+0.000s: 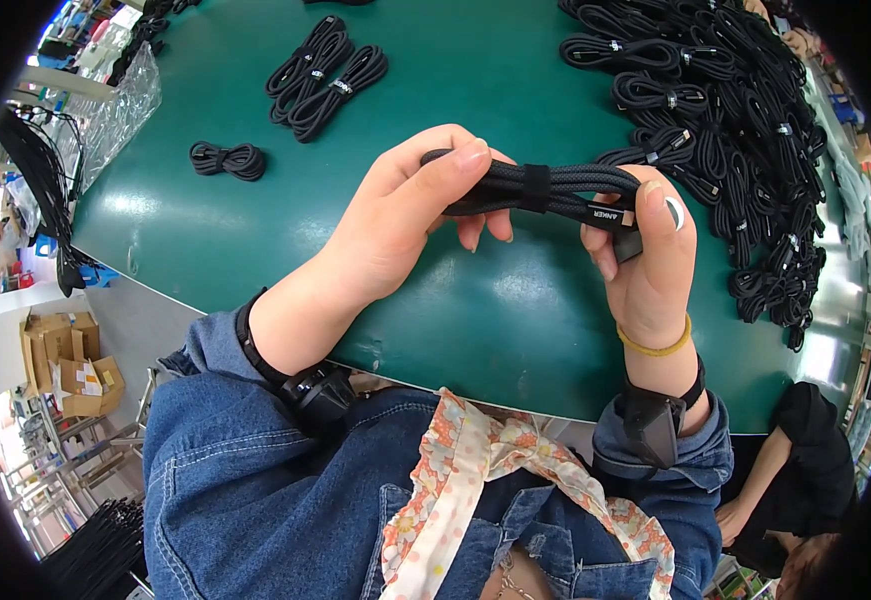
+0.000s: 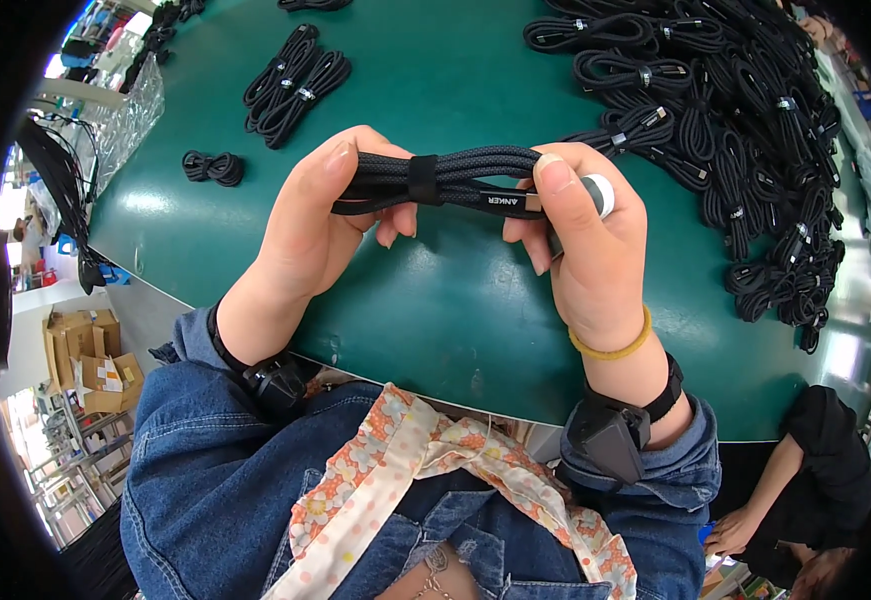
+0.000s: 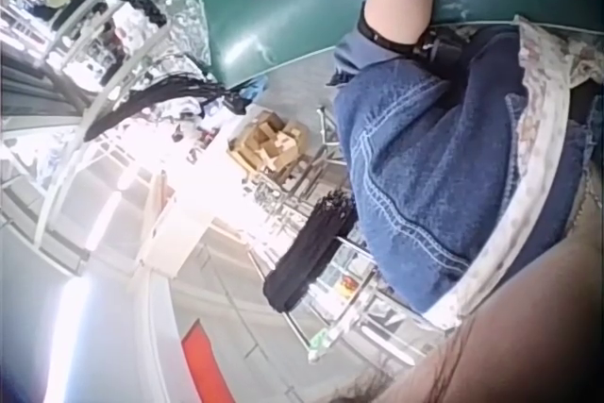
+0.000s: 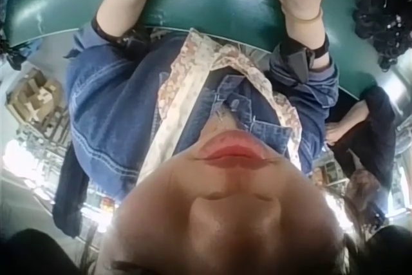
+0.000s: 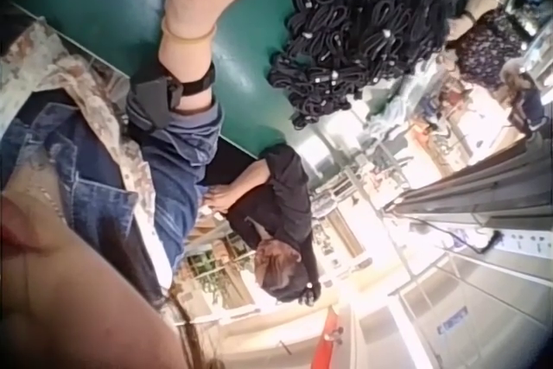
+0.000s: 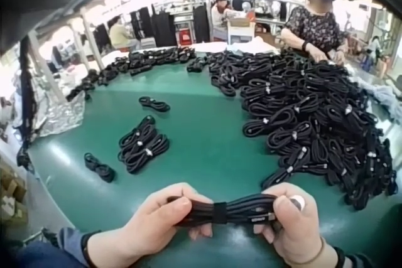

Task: The person picks up a bundled cable, turns it over to inspect it, and places it back on the table. They then reach for more cables from a pile, repeating the process of handling and inspecting them one at a time.

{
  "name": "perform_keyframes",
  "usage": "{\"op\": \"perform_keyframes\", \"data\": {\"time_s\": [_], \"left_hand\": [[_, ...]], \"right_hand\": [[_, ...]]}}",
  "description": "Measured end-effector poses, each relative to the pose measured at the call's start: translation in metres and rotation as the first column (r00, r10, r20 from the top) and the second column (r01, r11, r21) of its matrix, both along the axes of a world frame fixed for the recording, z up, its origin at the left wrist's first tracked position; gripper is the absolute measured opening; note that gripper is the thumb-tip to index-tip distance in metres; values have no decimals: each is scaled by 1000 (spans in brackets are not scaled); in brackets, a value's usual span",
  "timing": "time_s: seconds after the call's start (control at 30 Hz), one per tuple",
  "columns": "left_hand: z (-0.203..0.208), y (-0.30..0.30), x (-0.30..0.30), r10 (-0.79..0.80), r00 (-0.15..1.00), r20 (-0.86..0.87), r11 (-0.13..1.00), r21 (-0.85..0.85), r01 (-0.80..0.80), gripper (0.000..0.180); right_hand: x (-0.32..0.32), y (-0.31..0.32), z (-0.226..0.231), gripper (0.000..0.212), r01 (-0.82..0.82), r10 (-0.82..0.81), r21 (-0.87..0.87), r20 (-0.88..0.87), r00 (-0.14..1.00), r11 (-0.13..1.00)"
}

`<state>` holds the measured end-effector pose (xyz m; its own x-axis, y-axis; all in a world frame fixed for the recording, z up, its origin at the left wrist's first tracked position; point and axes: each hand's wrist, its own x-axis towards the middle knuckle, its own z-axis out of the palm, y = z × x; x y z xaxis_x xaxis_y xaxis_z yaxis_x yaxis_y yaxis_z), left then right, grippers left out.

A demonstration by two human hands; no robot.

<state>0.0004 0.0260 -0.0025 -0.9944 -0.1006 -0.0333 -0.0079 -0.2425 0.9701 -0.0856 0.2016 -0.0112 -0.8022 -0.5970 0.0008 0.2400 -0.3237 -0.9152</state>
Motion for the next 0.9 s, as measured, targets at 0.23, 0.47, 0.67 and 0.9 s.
{"op": "perform_keyframes", "data": {"time_s": [0.23, 0.47, 0.67, 0.9], "left_hand": [[2, 1, 0, 5, 999, 38, 992, 122, -10, 33], [0, 2, -2, 86, 995, 50, 996, 19, -87, 32], [-1, -1, -1, 104, 993, 54, 993, -52, -102, 32], [-7, -30, -14, 187, 961, -202, 885, -390, -254, 32]], "right_hand": [[-2, 1, 1, 26, -32, 32, 28, -25, 999, 999], [1, -3, 6, 19, -32, 41, 175, -45, 998, 984], [7, -10, 10, 24, 38, 0, 234, -157, 988, 971], [-4, -2, 13, 22, -76, 92, 317, -35, 995, 945]]}}
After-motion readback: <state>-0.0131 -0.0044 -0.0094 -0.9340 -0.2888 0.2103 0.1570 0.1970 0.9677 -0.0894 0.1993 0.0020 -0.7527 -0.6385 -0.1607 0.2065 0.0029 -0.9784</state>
